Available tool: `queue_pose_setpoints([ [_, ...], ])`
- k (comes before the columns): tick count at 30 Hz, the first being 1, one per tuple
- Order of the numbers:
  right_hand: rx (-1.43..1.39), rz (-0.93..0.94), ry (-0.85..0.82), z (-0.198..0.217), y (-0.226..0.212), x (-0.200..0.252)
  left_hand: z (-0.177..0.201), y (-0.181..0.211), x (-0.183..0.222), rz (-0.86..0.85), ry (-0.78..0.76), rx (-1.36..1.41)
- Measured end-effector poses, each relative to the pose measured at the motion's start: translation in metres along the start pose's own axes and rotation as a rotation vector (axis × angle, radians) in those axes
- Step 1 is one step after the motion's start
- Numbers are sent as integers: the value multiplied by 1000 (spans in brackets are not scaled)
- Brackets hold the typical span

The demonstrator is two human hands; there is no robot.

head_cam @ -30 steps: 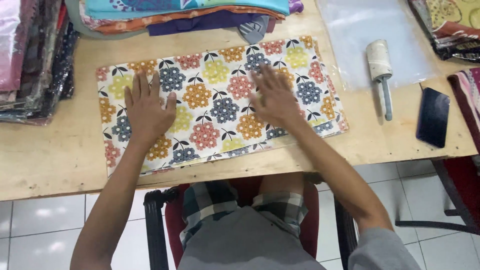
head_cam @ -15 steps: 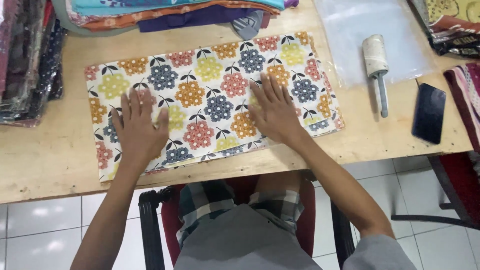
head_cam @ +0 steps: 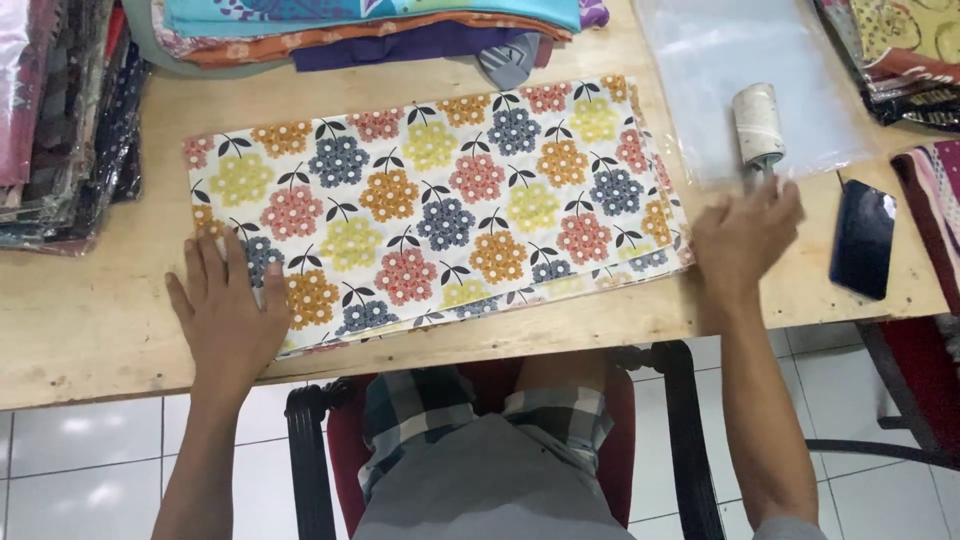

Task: Using a lint roller to remove debris from a patterned piece of fabric, including folding the fabric to clean all sides.

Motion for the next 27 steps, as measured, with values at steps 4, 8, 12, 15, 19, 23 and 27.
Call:
queue_pose_setpoints([
  [4,79,-65,92,-41,66,-19,10,11,8,-63,126,-2],
  [8,-123,-65,-116,-27,50,-25,-2,21,6,-152,62,10],
  [12,-147,-62,-85,-14,30,-25,-20,15,7,-203,-26,-71],
  [15,-406,-68,-50,6,-3,-6,-21,12,7,-226,-21,-83],
  [19,-744,161,262,37,-67,42,-19,16,7,-175,-88,-134],
  [23,-807,216,69,28,-133,94,-24,41,9,-103,-104,-99],
  [27,-679,246,-276,12,-184,159,-41,88,12,-267,-96,77],
])
Point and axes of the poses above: each hand's wrist, its own x-axis away from the middle knuckle, its own z-axis out of the back of the hand, y = z × x, the point moved 6 cm from there along -x, towards the middle knuckle, and after that the axes turned 6 degrees about x, right-handed, at the moved point
